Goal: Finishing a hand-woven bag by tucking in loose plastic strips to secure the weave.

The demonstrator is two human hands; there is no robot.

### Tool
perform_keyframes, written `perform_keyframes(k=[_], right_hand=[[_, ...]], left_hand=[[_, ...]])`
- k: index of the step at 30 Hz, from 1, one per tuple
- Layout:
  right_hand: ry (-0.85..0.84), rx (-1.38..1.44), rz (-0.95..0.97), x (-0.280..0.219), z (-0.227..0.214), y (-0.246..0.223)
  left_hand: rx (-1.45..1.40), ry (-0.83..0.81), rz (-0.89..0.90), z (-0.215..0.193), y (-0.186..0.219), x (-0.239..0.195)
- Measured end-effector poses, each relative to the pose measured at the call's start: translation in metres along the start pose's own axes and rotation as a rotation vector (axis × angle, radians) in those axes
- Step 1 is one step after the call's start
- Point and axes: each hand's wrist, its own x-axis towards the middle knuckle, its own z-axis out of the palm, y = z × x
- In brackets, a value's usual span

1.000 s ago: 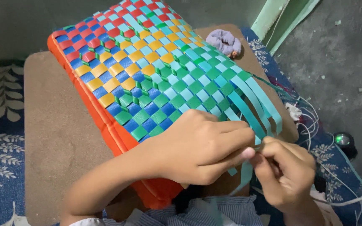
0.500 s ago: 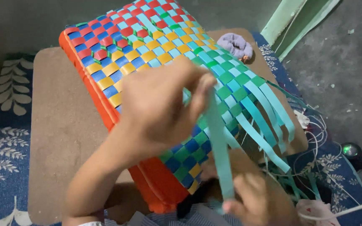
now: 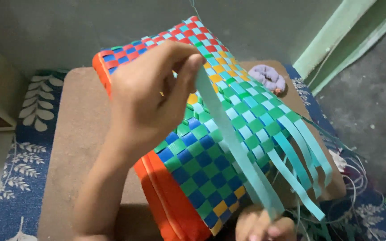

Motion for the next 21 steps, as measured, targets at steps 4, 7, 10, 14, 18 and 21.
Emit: perform_keyframes(k=[4, 7, 10, 14, 18, 21], right_hand=[[0.191, 0.134, 0.196, -0.017, 0.003, 0.011], [0.119, 0.064, 0.131, 0.004, 0.014, 0.005], [0.029, 0.16, 0.116, 0.0, -0.001, 0.005], [0.022, 0.338, 0.134, 0.001, -0.004, -0.009], [0.087, 0.218, 0.119, -0.008, 0.007, -0.015], [0.208, 0.207, 0.151, -0.023, 0.001, -0.018]], left_hand=[[0.158, 0.129, 0.053, 0.008, -0.008, -0.004], [0.41, 0.202, 0.145, 0.005, -0.02, -0.008], [0.736, 0.26, 0.192, 0.002, -0.047, -0.01], [0.951, 0.005, 0.153, -0.009, -0.093, -0.02], [0.804, -0.126, 0.091, 0.001, -0.095, -0.023], [0.78, -0.241, 0.115, 0.018, -0.089, -0.031]])
